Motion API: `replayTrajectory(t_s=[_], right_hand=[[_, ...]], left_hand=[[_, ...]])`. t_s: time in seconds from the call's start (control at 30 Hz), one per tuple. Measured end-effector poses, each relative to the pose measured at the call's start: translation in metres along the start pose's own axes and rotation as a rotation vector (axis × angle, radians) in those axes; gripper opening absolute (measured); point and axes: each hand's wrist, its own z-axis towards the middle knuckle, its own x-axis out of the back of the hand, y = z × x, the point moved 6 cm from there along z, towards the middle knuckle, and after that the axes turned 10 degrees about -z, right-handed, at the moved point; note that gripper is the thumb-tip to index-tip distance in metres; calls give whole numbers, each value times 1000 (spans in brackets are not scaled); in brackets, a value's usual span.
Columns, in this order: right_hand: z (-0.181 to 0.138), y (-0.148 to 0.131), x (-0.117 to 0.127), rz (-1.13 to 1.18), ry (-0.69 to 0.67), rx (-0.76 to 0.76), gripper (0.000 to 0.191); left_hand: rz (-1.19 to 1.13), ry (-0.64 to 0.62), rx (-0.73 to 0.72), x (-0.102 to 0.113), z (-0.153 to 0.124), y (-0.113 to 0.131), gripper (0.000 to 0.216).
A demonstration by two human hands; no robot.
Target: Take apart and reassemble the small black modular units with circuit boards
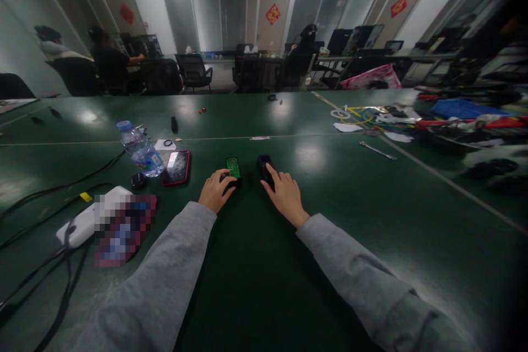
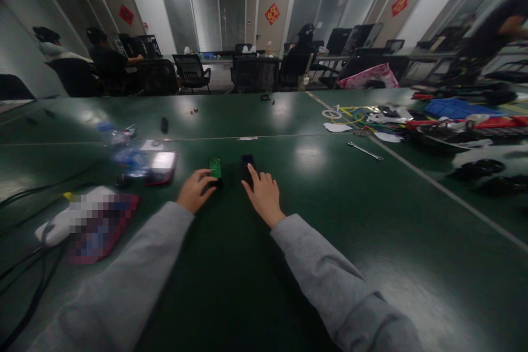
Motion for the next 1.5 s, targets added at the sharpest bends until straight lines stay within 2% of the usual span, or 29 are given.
replayTrajectory(t_s=[0.4,0.7,0.97,1.5], right_hand=[[8,43,2,-184,63,-154,49],[8,44,-2,-123,27,-126,52],[10,45,1,-113,54,-113,51],[8,49,0,-48,74,-173,45]], left_hand=[[0,-2,0,0,0,0,27],[-2,-14,-1,0,0,1,27],[-10,-17,0,-1,0,0,28],[-5,-16,-1,1,0,1,27]])
